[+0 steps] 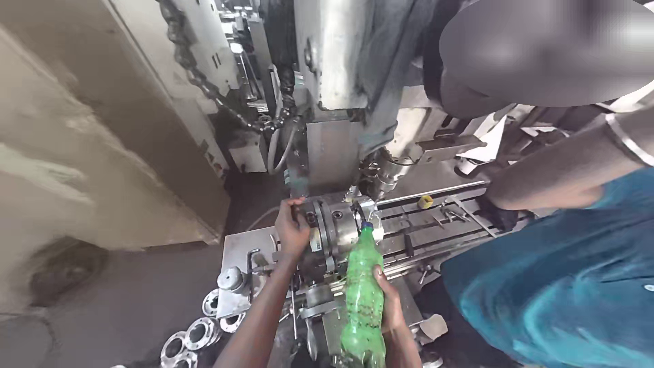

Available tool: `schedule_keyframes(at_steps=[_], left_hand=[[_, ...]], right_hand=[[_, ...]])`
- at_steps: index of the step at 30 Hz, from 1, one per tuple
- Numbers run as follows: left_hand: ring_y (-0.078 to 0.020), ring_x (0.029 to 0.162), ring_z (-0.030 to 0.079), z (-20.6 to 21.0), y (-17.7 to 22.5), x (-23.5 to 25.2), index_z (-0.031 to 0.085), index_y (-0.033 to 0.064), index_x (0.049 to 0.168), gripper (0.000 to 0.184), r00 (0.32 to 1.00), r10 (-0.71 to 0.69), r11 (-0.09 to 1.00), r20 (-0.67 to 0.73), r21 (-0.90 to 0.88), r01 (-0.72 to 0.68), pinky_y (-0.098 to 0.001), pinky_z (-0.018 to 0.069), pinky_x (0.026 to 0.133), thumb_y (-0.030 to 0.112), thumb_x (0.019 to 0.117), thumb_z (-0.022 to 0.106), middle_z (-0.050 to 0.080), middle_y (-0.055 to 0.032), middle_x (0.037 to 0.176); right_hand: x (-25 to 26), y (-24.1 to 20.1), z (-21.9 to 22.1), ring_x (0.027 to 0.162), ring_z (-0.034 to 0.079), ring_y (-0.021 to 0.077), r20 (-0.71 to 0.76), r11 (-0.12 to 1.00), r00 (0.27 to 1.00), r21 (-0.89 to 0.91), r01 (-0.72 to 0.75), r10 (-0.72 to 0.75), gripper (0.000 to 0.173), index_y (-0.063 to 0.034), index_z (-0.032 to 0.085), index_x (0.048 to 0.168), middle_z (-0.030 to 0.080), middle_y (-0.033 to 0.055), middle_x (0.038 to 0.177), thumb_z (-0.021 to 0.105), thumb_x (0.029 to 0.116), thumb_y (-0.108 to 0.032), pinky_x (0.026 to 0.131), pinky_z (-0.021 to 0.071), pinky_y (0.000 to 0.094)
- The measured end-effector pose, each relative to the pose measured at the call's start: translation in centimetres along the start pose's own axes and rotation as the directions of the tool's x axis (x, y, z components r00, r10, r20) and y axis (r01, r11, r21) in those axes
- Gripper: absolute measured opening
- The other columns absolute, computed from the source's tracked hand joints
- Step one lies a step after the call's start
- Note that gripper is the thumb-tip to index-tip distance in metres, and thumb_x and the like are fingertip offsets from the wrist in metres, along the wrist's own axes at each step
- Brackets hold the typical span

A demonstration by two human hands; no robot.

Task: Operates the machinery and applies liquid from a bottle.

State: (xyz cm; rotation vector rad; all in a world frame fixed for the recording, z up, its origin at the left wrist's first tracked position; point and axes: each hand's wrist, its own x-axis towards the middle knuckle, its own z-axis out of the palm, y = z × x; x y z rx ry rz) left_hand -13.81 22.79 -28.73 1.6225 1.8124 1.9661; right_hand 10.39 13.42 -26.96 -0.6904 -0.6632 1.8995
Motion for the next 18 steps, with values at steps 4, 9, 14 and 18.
schedule_keyframes(at_steps=[4, 9, 14, 18], left_hand=[[-0.0182, 0.115, 0.067, -0.03, -0.07, 0.01, 0.059, 0.0022, 0.118, 0.031, 1.000, -0.005, 1.000, 0.006, -0.013, 0.005, -0.0410, 0.0560, 0.096, -0.004, 0.0895, 0.049, 0.071, -0.0092, 0.122], [-0.0206, 0.113, 0.068, -0.14, 0.20, -0.03, 0.060, 0.0006, 0.116, 0.029, 1.000, -0.021, 1.000, 0.005, 0.016, 0.021, -0.0437, 0.0564, 0.097, 0.000, 0.0904, 0.047, 0.072, -0.0103, 0.119], [-0.0219, 0.113, 0.068, -0.08, 0.24, 0.29, 0.061, -0.0017, 0.114, 0.029, 1.000, -0.006, 1.000, -0.002, -0.005, 0.006, -0.0428, 0.0561, 0.097, -0.001, 0.0881, 0.048, 0.072, -0.0123, 0.117], [-0.0206, 0.113, 0.068, -0.10, 0.22, 0.08, 0.060, -0.0006, 0.115, 0.029, 1.000, -0.027, 0.999, -0.008, -0.023, 0.027, -0.0423, 0.0560, 0.097, -0.002, 0.0887, 0.048, 0.072, -0.0112, 0.117]], right_hand=[[-0.12, 0.08, 0.20, 0.080, 0.076, 0.0150, -0.031, 0.999, 0.999, -0.053, 0.010, -0.012, 0.045, -0.0106, 0.064, 0.115, 0.077, 0.0069, 0.092, 0.068, 0.0896, -0.048, 0.070, 0.0651, 0.0344], [-0.48, -0.11, 0.70, 0.081, 0.076, 0.0138, -0.031, 0.996, 0.999, -0.088, 0.020, -0.023, 0.040, -0.0124, 0.064, 0.116, 0.078, 0.0051, 0.093, 0.063, 0.0938, -0.046, 0.071, 0.0653, 0.0334], [-0.52, -0.18, 0.62, 0.079, 0.076, 0.0167, -0.074, 0.998, 0.997, -0.067, -0.007, 0.002, 0.045, -0.0104, 0.063, 0.116, 0.077, 0.0079, 0.092, 0.066, 0.0901, -0.048, 0.069, 0.0652, 0.0361], [-0.68, -0.12, 0.59, 0.079, 0.076, 0.0177, -0.076, 0.997, 0.997, -0.078, -0.008, 0.002, 0.043, -0.0105, 0.061, 0.117, 0.077, 0.0081, 0.092, 0.061, 0.0924, -0.046, 0.069, 0.0653, 0.0365]])
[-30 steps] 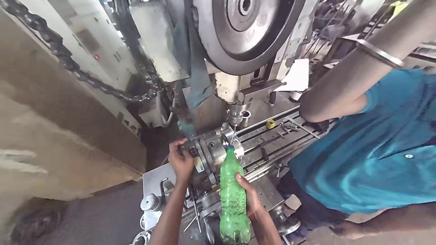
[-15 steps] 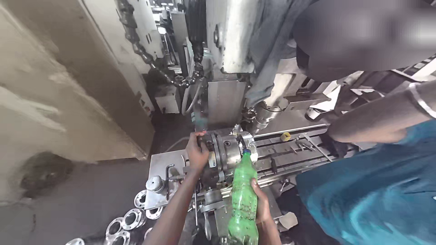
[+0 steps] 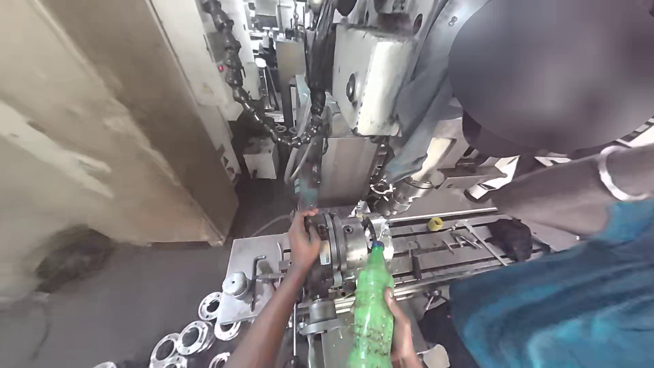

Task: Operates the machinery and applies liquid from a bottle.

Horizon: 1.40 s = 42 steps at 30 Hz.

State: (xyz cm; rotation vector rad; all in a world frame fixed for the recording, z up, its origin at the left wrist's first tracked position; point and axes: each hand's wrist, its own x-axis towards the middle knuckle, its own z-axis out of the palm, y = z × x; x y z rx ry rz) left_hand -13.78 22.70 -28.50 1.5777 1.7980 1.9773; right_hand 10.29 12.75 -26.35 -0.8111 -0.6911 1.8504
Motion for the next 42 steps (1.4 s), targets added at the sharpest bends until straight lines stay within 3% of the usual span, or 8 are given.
schedule_keyframes(at_steps=[3, 10, 14, 21, 27, 36, 42], left_hand=[[-0.0215, 0.113, 0.068, 0.0, 0.0, 0.0, 0.060, -0.0001, 0.116, 0.030, 1.000, 0.010, 1.000, 0.004, 0.006, -0.010, -0.0433, 0.0556, 0.096, -0.002, 0.0892, 0.047, 0.072, -0.0110, 0.118], [-0.0206, 0.109, 0.069, -0.1, 0.0, -0.1, 0.059, 0.0014, 0.118, 0.031, 1.000, 0.009, 1.000, 0.010, 0.010, -0.009, -0.0431, 0.0566, 0.092, -0.003, 0.0890, 0.047, 0.072, -0.0098, 0.121], [-0.0215, 0.117, 0.067, -0.2, 0.0, -0.1, 0.058, 0.0024, 0.121, 0.035, 1.000, 0.007, 1.000, 0.030, 0.019, -0.008, -0.0455, 0.0554, 0.099, -0.006, 0.0882, 0.049, 0.070, -0.0096, 0.125], [-0.0212, 0.114, 0.068, 0.0, -0.2, -0.1, 0.058, 0.0009, 0.118, 0.030, 0.999, 0.038, 0.999, 0.015, 0.034, -0.038, -0.0436, 0.0551, 0.097, -0.002, 0.0909, 0.047, 0.071, -0.0108, 0.123], [-0.0218, 0.112, 0.068, -0.1, 0.0, -0.1, 0.058, 0.0008, 0.119, 0.030, 0.999, 0.027, 0.999, 0.020, 0.034, -0.028, -0.0433, 0.0560, 0.095, -0.003, 0.0913, 0.046, 0.071, -0.0114, 0.124], [-0.0204, 0.116, 0.067, -0.1, 0.0, 0.0, 0.058, 0.0014, 0.119, 0.030, 1.000, 0.020, 1.000, 0.021, 0.021, -0.021, -0.0430, 0.0552, 0.098, -0.003, 0.0918, 0.046, 0.070, -0.0104, 0.125], [-0.0210, 0.117, 0.067, -0.1, 0.1, 0.0, 0.058, 0.0005, 0.118, 0.030, 1.000, 0.018, 1.000, 0.022, 0.019, -0.018, -0.0431, 0.0551, 0.099, -0.005, 0.0911, 0.047, 0.070, -0.0114, 0.124]], right_hand=[[-0.1, 0.0, 0.1, 0.080, 0.076, 0.0171, 0.014, 1.000, 1.000, 0.005, 0.017, -0.017, 0.046, -0.0110, 0.061, 0.118, 0.077, 0.0074, 0.093, 0.065, 0.0910, -0.048, 0.070, 0.0655, 0.0367], [0.0, 0.1, 0.1, 0.080, 0.076, 0.0156, 0.007, 0.999, 1.000, -0.039, 0.027, -0.027, 0.039, -0.0106, 0.060, 0.119, 0.077, 0.0064, 0.093, 0.053, 0.0982, -0.043, 0.069, 0.0651, 0.0343], [0.2, 0.2, -0.2, 0.079, 0.076, 0.0163, 0.030, 0.999, 0.999, -0.013, 0.032, -0.031, 0.040, -0.0105, 0.062, 0.117, 0.077, 0.0073, 0.092, 0.061, 0.0937, -0.043, 0.069, 0.0652, 0.0350], [0.7, 0.4, -1.0, 0.080, 0.076, 0.0224, 0.105, 1.000, 0.994, -0.001, 0.018, -0.018, 0.058, -0.0072, 0.061, 0.119, 0.076, 0.0131, 0.094, 0.071, 0.0872, -0.055, 0.068, 0.0651, 0.0383], [0.4, 0.4, -0.6, 0.082, 0.076, 0.0197, 0.070, 0.999, 0.997, -0.020, 0.036, -0.035, 0.052, -0.0076, 0.059, 0.122, 0.077, 0.0107, 0.096, 0.065, 0.0924, -0.051, 0.071, 0.0653, 0.0363], [0.6, 0.4, -1.1, 0.079, 0.076, 0.0237, 0.089, 1.000, 0.996, 0.014, -0.001, -0.001, 0.062, -0.0060, 0.058, 0.122, 0.076, 0.0149, 0.095, 0.072, 0.0861, -0.055, 0.068, 0.0651, 0.0391], [0.5, 0.3, -1.1, 0.080, 0.076, 0.0225, 0.088, 1.000, 0.996, 0.020, -0.001, -0.001, 0.058, -0.0066, 0.060, 0.121, 0.076, 0.0134, 0.095, 0.071, 0.0875, -0.052, 0.068, 0.0652, 0.0386]])
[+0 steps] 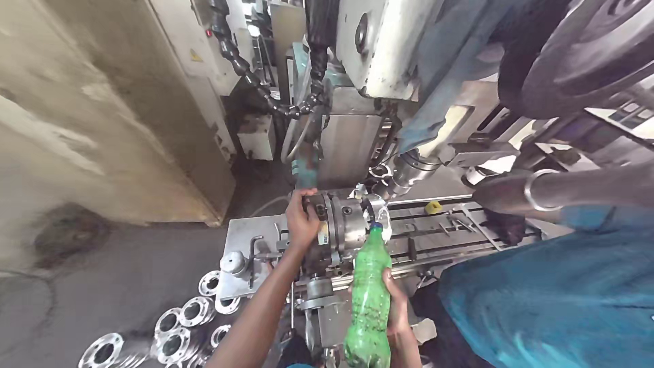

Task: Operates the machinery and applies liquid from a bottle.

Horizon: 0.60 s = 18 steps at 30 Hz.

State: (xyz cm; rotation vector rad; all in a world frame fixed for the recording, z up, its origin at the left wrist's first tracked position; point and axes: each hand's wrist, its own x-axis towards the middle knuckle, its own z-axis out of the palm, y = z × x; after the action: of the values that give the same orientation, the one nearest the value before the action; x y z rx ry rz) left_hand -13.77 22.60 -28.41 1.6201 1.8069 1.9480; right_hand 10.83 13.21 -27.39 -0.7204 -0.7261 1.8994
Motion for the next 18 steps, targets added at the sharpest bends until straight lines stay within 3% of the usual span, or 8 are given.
schedule_keyframes(at_steps=[14, 18], left_hand=[[-0.0211, 0.117, 0.066, 0.08, 0.01, -0.03, 0.059, 0.0011, 0.119, 0.031, 1.000, -0.008, 1.000, 0.000, -0.005, 0.008, -0.0436, 0.0543, 0.099, -0.005, 0.0912, 0.048, 0.070, -0.0112, 0.124], [-0.0218, 0.115, 0.067, 0.05, 0.14, 0.05, 0.059, 0.0013, 0.121, 0.030, 1.000, -0.018, 1.000, 0.005, 0.007, 0.018, -0.0452, 0.0556, 0.098, -0.002, 0.0925, 0.049, 0.070, -0.0114, 0.123]], right_hand=[[-0.43, -0.52, 0.18, 0.081, 0.076, 0.0203, 0.022, 1.000, 1.000, 0.013, 0.004, -0.005, 0.050, -0.0093, 0.063, 0.117, 0.077, 0.0107, 0.094, 0.071, 0.0889, -0.050, 0.070, 0.0655, 0.0376], [-0.75, -0.73, 0.25, 0.080, 0.075, 0.0171, -0.055, 0.999, 0.998, -0.039, -0.011, 0.009, 0.046, -0.0099, 0.060, 0.119, 0.076, 0.0079, 0.092, 0.063, 0.0916, -0.046, 0.069, 0.0646, 0.0360]])
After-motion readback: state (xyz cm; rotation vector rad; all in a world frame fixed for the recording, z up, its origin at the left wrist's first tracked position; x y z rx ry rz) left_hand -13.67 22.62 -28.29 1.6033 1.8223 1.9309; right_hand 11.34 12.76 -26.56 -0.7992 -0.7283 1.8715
